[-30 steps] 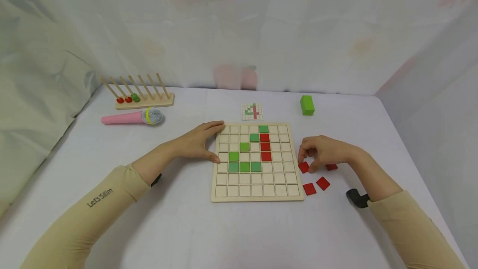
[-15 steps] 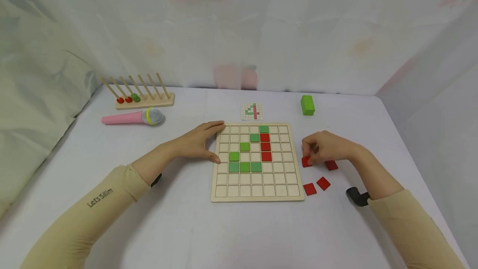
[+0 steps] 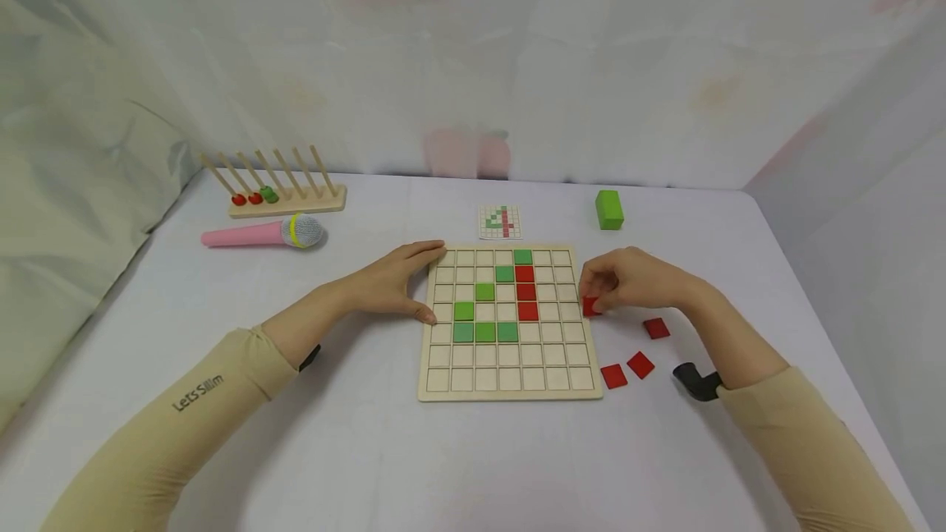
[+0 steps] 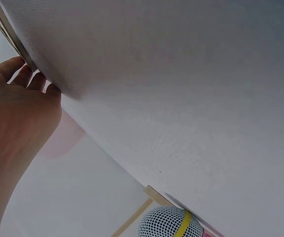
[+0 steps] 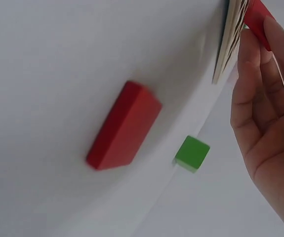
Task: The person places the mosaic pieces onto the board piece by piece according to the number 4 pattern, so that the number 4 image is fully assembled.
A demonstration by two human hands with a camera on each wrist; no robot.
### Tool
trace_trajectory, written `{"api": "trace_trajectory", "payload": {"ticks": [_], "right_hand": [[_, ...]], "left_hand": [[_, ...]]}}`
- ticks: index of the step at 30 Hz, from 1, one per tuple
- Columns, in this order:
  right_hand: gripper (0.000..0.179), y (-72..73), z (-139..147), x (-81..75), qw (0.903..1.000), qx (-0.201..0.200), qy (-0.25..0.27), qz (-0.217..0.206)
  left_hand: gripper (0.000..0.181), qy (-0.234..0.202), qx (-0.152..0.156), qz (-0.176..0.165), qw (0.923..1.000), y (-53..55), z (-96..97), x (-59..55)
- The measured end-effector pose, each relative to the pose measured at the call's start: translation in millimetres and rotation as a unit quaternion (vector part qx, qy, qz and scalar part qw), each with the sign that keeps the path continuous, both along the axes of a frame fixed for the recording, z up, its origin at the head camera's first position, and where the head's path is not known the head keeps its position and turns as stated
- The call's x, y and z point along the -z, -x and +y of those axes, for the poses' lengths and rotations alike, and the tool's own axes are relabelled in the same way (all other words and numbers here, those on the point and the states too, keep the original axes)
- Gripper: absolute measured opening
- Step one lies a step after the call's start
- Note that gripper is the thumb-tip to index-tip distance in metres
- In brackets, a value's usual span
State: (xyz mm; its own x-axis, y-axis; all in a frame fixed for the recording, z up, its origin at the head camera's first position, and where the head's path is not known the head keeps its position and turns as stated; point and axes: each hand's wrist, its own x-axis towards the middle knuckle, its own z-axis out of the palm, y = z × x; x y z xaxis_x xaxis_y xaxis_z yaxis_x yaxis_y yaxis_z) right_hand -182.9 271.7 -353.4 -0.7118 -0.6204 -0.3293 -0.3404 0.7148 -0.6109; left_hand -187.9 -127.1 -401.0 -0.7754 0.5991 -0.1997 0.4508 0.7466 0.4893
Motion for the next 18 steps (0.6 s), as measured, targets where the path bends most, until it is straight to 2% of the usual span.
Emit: {"api": "trace_trajectory", "payload": {"ticks": [10, 18], "right_hand": [[0.015, -4.5, -27, -7.7, 0.9995, -0.008, 0.032, 0.003], [0.015, -5.3, -47, -4.9, 0.9994, -0.017, 0.03, 0.007]], "left_hand": [[0.118, 0.003, 0.0, 0.0, 1.0, -1.3, 0.9, -1.2], [0.117, 0.008, -0.004, -0.006, 0.9999, -1.4, 0.9, -2.3]]}}
